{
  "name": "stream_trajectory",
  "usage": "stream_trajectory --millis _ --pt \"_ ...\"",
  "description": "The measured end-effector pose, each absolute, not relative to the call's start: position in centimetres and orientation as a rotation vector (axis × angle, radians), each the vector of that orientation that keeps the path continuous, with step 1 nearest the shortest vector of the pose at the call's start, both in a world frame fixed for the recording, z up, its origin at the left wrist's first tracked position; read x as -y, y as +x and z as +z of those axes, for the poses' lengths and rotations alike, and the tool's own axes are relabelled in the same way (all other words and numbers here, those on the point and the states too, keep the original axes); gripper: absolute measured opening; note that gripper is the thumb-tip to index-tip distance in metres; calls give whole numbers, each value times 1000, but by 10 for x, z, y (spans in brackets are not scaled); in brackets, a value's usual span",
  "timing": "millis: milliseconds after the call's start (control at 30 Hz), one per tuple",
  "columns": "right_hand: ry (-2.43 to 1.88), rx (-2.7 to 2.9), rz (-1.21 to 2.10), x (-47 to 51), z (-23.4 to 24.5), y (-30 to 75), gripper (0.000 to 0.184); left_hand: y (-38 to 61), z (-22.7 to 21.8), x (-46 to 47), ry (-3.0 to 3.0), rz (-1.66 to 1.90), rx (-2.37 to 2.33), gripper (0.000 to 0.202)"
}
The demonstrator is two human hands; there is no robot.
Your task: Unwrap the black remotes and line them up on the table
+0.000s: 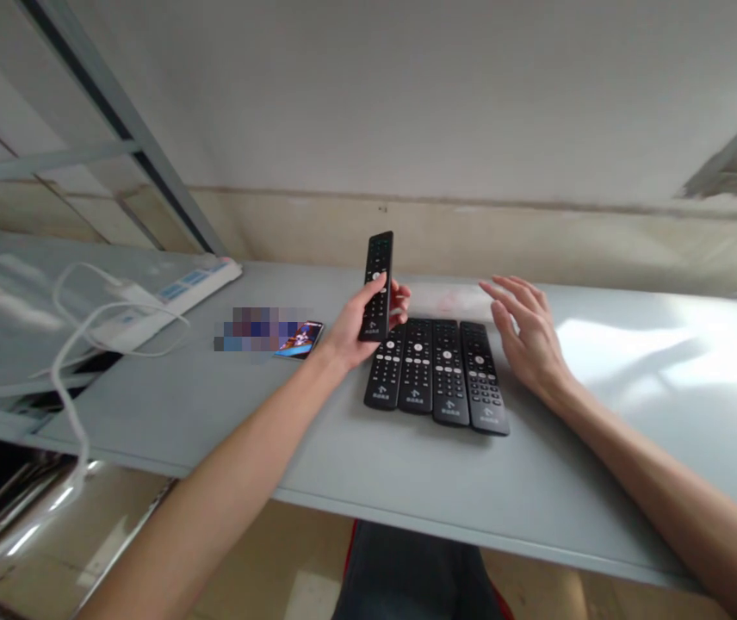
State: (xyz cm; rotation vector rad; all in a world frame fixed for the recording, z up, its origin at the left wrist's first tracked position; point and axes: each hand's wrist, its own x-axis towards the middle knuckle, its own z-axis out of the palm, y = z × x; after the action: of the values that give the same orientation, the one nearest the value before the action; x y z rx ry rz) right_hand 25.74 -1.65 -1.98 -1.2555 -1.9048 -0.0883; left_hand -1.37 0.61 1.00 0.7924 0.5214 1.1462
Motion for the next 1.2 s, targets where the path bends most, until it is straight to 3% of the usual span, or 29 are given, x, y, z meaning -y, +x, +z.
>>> stream_trajectory --millis 200,333,533,767,1000,1200 --pt "-1119 1895 -12 54 2 226 29 -5 11 7 1099 1100 -621 38" --pt "-1045 1925 190 72 9 208 27 5 16 20 1417 1234 -641 36" --pt "-953 1828 486 78 9 191 23 14 21 33 1796 1090 -548 47" --pt "-1028 1682 972 71 14 205 33 7 16 25 2094 1057 -602 64" --pt "-1011 1246 1298 46 10 236 34 -6 13 10 2369 989 -746 44" --pt "-1073 998 1376 40 20 244 45 -6 9 6 2336 980 -764 42"
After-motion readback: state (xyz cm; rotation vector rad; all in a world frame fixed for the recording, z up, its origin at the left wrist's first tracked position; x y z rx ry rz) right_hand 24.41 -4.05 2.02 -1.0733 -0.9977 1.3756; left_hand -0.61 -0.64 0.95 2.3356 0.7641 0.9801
